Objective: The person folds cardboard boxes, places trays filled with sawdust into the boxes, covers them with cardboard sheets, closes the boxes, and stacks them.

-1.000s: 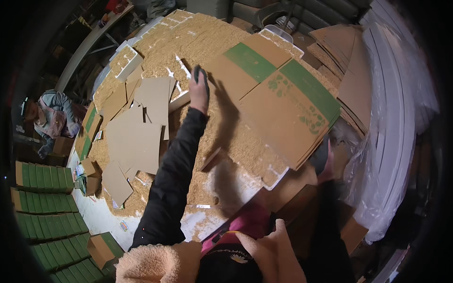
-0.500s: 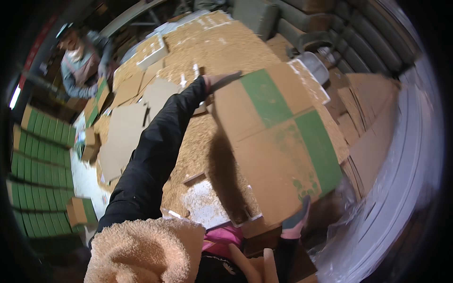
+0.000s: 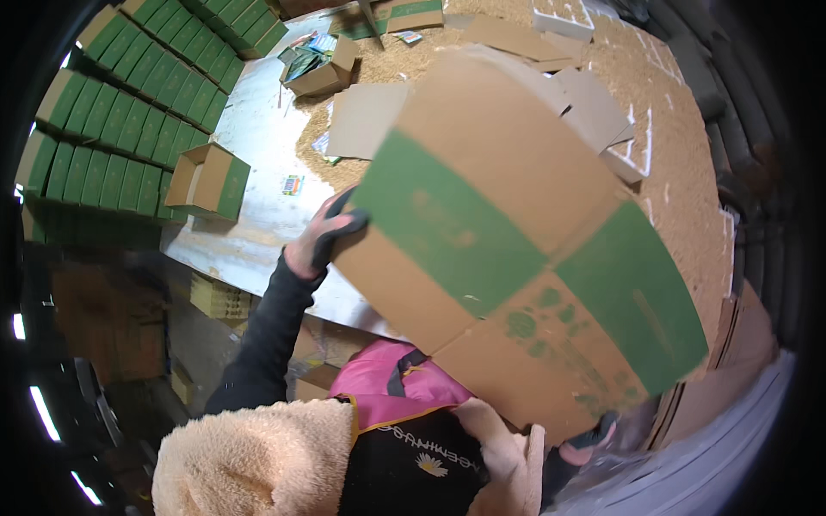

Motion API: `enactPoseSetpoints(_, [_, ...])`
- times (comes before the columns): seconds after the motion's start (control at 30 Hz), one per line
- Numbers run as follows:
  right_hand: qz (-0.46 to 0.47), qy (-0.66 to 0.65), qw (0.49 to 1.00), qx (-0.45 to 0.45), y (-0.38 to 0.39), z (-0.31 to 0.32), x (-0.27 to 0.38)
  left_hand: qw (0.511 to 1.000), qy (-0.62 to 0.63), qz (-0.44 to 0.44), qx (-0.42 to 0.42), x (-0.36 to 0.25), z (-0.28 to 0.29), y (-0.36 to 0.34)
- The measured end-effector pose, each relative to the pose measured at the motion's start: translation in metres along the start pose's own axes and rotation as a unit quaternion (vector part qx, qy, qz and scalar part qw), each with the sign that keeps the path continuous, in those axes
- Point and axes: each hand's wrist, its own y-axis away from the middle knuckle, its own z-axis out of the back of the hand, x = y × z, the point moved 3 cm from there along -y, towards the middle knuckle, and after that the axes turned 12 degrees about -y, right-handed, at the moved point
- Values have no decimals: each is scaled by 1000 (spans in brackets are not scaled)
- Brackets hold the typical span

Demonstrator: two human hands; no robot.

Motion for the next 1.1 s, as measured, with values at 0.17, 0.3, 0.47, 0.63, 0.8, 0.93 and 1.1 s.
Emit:
enactPoseSetpoints(0.17, [-43, 32, 998, 41, -46, -80, -99, 983, 99, 99, -121, 111, 150, 165])
enactPoseSetpoints(0.3, [42, 460, 860, 218, -101, -151, -150, 939, 222, 169, -203, 185, 186, 200])
enactPoseSetpoints(0.47, [341, 760, 546, 89, -128, -336, -174, 977, -123, 158, -77, 222, 223, 181])
enactPoseSetpoints(0.63, [284, 780, 490, 266, -121, -393, -275, 903, -324, 166, -230, 164, 194, 183])
enactPoseSetpoints(0.8, [276, 691, 603, 289, -126, -373, -234, 938, -269, 16, -219, 10, 178, 178])
enactPoseSetpoints(0.93, [250, 637, 489, 541, -38, -504, -108, 958, -109, 65, -258, -60, 248, 167])
enactPoseSetpoints(1.1, [471, 647, 352, 484, -55, -554, -75, 838, -494, 144, 183, -57, 261, 136])
